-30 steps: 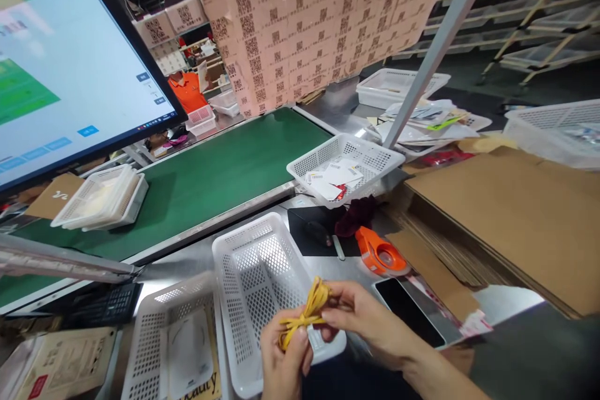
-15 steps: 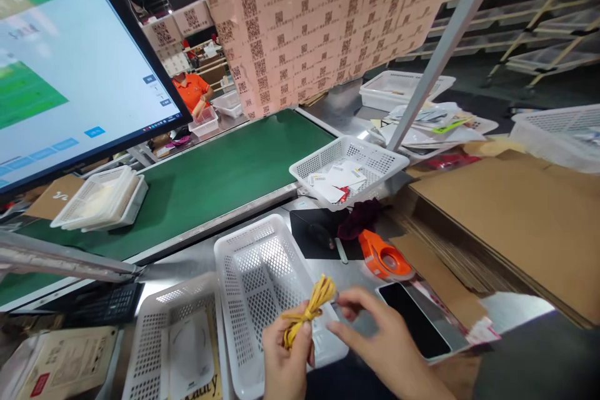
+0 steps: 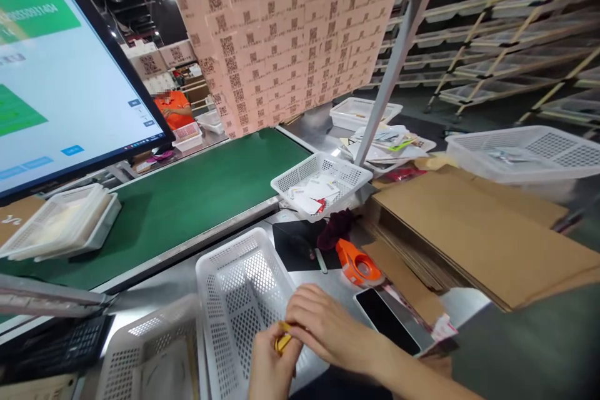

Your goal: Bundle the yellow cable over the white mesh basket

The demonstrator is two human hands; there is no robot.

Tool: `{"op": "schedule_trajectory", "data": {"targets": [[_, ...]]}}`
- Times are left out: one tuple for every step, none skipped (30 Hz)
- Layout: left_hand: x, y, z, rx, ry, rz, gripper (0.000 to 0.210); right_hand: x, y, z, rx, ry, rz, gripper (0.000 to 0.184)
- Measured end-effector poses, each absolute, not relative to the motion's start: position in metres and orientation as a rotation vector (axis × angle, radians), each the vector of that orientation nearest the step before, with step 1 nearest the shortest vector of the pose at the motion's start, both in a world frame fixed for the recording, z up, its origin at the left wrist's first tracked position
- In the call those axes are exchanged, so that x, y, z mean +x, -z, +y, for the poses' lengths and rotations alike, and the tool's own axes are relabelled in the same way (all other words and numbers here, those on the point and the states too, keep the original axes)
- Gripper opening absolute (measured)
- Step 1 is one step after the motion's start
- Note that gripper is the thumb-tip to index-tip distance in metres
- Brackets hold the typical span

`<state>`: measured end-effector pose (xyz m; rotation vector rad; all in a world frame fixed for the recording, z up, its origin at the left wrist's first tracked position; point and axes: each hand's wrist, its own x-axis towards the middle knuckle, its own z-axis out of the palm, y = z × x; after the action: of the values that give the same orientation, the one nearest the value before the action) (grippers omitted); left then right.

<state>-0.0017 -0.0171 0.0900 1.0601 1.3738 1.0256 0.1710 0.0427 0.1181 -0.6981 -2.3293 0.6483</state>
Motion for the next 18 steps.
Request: {"op": "schedule_trajectory", "data": {"targets": [[-0.002, -0.088, -0.015, 1.070, -1.019, 1.401, 0.049, 0.168, -0.112, 0.043, -0.733, -0.676, -2.333, 0.014], [-0.002, -0.086, -0.012, 1.069, -1.015, 1.418, 0.046, 0.165, -0.107, 0.042, -0.763, -0.689, -2.332, 0.015], [-0.002, -0.086, -0.009, 1.060, -1.017, 1.424, 0.044, 0.161, -0.101, 0.042, -0.787, -0.698, -2.318, 0.018], [-0.002, -0.086, -0.005, 1.053, -1.018, 1.418, 0.043, 0.158, -0.097, 0.042, -0.811, -0.710, -2.288, 0.020], [-0.002, -0.086, -0.002, 1.049, -1.017, 1.409, 0.042, 0.155, -0.093, 0.042, -0.840, -0.731, -2.248, 0.022], [-0.002, -0.087, 0.002, 1.044, -1.010, 1.396, 0.041, 0.153, -0.090, 0.042, -0.874, -0.761, -2.197, 0.023], [-0.001, -0.088, 0.005, 1.044, -1.001, 1.377, 0.040, 0.151, -0.088, 0.042, -0.915, -0.802, -2.136, 0.025], [0.000, -0.089, 0.007, 1.053, -0.997, 1.359, 0.040, 0.149, -0.087, 0.042, -0.952, -0.853, -2.069, 0.025], [0.000, -0.089, 0.009, 1.080, -0.985, 1.344, 0.040, 0.149, -0.088, 0.042, -0.982, -0.915, -2.000, 0.026], [0.001, -0.089, 0.010, 1.129, -0.956, 1.338, 0.040, 0.149, -0.089, 0.042, -1.004, -0.981, -1.932, 0.026], [0.001, -0.089, 0.011, 1.198, -0.914, 1.341, 0.039, 0.149, -0.090, 0.041, -1.017, -1.048, -1.869, 0.027], [0.001, -0.088, 0.012, 1.283, -0.856, 1.347, 0.037, 0.150, -0.092, 0.041, -1.023, -1.109, -1.812, 0.029], [0.001, -0.087, 0.013, 1.375, -0.783, 1.363, 0.036, 0.151, -0.094, 0.040, -1.027, -1.163, -1.766, 0.030], [-0.001, -0.085, 0.015, 1.454, -0.706, 1.385, 0.034, 0.153, -0.096, 0.040, -1.031, -1.206, -1.727, 0.031], [-0.003, -0.082, 0.016, 1.508, -0.658, 1.391, 0.033, 0.155, -0.097, 0.041, -1.039, -1.245, -1.690, 0.032], [-0.007, -0.079, 0.018, 1.525, -0.669, 1.371, 0.032, 0.157, -0.098, 0.043, -1.045, -1.285, -1.654, 0.032], [-0.010, -0.075, 0.019, 1.499, -0.723, 1.318, 0.033, 0.160, -0.099, 0.046, -1.052, -1.328, -1.610, 0.033], [-0.014, -0.071, 0.021, 1.410, -0.800, 1.244, 0.037, 0.161, -0.099, 0.050, -1.058, -1.372, -1.558, 0.034]]}}
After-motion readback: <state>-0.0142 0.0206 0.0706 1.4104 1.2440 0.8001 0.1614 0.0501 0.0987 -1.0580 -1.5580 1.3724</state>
